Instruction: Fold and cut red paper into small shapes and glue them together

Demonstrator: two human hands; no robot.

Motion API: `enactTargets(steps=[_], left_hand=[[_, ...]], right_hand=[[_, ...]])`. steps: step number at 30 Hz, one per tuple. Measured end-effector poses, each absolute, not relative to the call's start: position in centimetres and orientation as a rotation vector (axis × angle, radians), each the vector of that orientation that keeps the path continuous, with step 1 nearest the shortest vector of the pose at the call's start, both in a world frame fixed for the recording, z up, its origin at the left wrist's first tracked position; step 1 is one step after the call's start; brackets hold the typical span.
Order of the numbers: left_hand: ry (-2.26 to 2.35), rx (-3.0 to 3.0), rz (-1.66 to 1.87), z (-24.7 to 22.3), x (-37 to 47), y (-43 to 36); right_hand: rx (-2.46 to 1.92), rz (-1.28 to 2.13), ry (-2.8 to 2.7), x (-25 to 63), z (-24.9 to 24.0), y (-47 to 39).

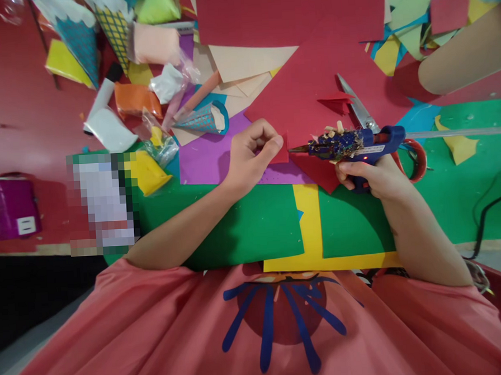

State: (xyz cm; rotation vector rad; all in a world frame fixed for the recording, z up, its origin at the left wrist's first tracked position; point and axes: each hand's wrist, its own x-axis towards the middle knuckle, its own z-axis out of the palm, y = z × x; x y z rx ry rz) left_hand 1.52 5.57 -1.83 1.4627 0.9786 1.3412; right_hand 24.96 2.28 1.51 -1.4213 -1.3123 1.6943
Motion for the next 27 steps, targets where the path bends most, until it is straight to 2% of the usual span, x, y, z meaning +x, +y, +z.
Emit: enactTargets(steps=[27], left_hand=[[1.0, 1.443, 1.373, -1.9, 1.56, 5.66]], right_hand=[[-1.422, 1.695, -1.409, 25.25, 1.31, 2.23]])
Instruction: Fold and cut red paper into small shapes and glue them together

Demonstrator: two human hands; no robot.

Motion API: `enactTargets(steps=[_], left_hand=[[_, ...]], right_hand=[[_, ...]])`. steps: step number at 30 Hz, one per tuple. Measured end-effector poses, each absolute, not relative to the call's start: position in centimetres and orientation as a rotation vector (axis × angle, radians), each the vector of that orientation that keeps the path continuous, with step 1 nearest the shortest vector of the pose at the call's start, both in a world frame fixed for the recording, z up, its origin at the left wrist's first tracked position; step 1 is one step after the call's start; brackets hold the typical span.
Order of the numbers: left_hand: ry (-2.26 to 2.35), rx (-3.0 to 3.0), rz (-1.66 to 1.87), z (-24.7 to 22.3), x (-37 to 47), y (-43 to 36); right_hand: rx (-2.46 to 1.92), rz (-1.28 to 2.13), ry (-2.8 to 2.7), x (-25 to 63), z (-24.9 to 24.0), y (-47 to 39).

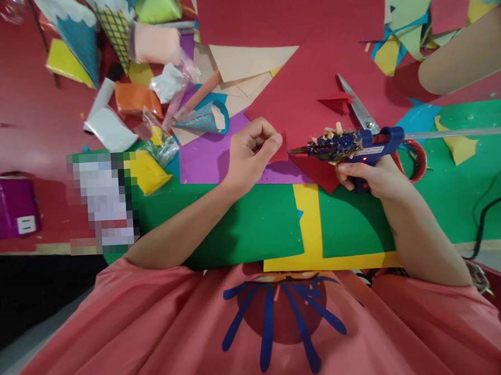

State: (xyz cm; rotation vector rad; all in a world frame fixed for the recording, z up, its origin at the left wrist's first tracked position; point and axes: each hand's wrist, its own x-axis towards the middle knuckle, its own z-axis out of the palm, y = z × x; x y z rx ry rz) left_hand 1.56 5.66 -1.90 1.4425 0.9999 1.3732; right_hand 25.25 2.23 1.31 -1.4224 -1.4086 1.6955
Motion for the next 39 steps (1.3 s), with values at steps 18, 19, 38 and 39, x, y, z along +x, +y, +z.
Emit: enactTargets(steps=[18, 19, 38, 39], left_hand=[[1.019, 1.424, 1.364, -2.4, 1.32, 5.79], [1.01, 1.428, 1.372, -2.41, 1.35, 5.83], [1.042, 1.349, 1.356, -2.07, 1.49, 5.67], [1.049, 1.348, 1.349, -2.07, 1.48, 5.66]], right_hand=[[-1.454, 1.707, -1.402, 25.36, 1.16, 2.24], [-1.457, 1.708, -1.405, 25.39, 1.17, 2.23], [-1.43, 1.722, -1.432, 25.34, 1.35, 2.26], [-1.427, 1.723, -1.433, 25.37, 1.29, 2.26]])
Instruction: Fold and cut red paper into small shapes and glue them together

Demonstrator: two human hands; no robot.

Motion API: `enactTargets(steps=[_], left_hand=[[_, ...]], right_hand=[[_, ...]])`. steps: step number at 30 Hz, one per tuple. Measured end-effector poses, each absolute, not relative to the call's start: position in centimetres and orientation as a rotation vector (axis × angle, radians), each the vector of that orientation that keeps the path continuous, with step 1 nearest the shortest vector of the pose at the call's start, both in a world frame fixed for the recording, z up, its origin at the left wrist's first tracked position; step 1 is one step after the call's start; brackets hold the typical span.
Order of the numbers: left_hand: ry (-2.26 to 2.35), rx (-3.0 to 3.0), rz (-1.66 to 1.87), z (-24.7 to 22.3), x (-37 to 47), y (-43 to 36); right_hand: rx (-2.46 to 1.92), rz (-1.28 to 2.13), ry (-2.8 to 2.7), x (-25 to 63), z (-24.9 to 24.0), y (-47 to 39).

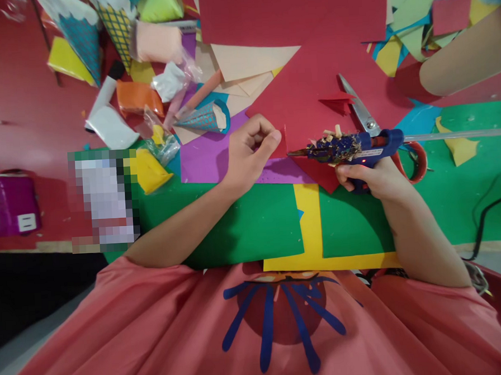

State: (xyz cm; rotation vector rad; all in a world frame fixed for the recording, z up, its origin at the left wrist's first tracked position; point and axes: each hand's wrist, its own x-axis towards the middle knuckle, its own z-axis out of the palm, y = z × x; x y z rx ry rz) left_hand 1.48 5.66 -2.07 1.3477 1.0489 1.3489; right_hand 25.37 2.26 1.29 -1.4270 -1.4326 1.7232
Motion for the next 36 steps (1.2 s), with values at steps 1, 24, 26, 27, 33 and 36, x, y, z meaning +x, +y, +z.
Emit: enactTargets(steps=[1, 24, 26, 27, 33, 36], left_hand=[[1.057, 1.345, 1.343, -2.07, 1.47, 5.64], [1.049, 1.363, 1.329, -1.76, 1.56, 5.56], [1.039, 1.366, 1.324, -1.75, 1.58, 5.52], [1.035, 1.37, 1.32, -1.75, 1.59, 5.5], [1.019, 1.382, 1.293, -1.69, 1.63, 5.47], [1.022, 1.38, 1.284, -1.67, 1.6, 5.43]], right_hand=[[-1.424, 1.724, -1.433, 25.41, 1.22, 2.26], [-1.44, 1.7, -1.412, 25.3, 1.14, 2.27], [-1.438, 1.695, -1.397, 25.25, 1.16, 2.28], [-1.435, 1.69, -1.393, 25.23, 1.19, 2.28], [-1.423, 1.675, -1.386, 25.29, 1.19, 2.22], [-1.431, 1.681, -1.39, 25.28, 1.2, 2.23]])
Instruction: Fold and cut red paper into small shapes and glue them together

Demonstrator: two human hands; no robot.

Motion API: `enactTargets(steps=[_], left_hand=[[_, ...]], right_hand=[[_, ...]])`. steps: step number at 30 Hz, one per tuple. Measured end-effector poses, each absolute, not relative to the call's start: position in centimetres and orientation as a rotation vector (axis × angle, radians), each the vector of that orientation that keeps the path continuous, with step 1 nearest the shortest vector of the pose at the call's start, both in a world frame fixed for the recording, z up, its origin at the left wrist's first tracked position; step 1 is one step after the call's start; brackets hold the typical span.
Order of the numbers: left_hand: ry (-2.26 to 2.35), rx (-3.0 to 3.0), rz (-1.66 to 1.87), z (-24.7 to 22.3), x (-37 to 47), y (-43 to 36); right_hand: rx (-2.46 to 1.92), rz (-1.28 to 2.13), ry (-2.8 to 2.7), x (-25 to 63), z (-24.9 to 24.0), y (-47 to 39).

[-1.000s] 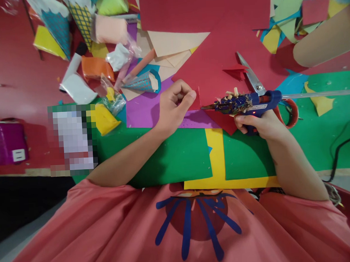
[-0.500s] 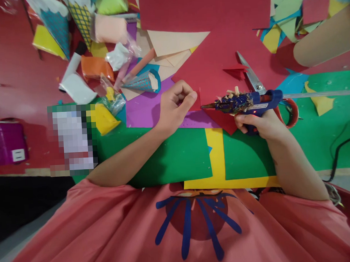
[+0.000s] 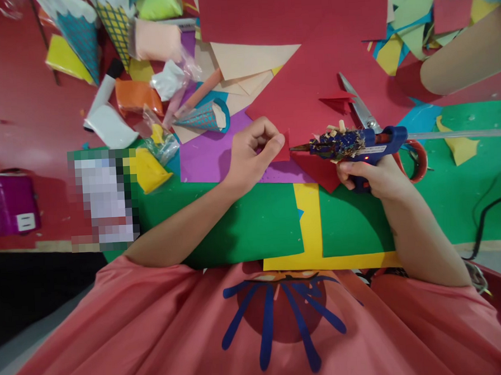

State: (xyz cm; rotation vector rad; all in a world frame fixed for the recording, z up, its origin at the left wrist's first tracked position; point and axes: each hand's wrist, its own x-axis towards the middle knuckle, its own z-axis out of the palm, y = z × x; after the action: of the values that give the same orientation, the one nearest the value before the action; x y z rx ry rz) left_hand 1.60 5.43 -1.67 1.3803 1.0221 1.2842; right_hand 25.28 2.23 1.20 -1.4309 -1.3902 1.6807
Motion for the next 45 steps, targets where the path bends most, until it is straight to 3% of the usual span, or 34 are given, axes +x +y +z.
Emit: enactTargets(steps=[23, 28, 36, 45], left_hand=[[1.055, 1.109, 1.273, -1.5, 1.8, 5.7], [0.846, 0.717, 0.97, -0.2, 1.9, 6.2], [0.743, 0.389, 0.619, 1.6, 1.7, 5.8], [0.754, 0.344, 0.435, 1.8, 1.6, 5.5]], right_hand=[[-1.48, 1.72, -1.437, 25.3, 1.3, 2.2], [-1.291, 1.737, -1.184, 25.1, 2.2, 2.5], [-1.437, 1.576, -0.902, 27.5, 4.5, 2.3], [-1.844, 0.885, -0.717, 33.5, 3.0, -0.8]])
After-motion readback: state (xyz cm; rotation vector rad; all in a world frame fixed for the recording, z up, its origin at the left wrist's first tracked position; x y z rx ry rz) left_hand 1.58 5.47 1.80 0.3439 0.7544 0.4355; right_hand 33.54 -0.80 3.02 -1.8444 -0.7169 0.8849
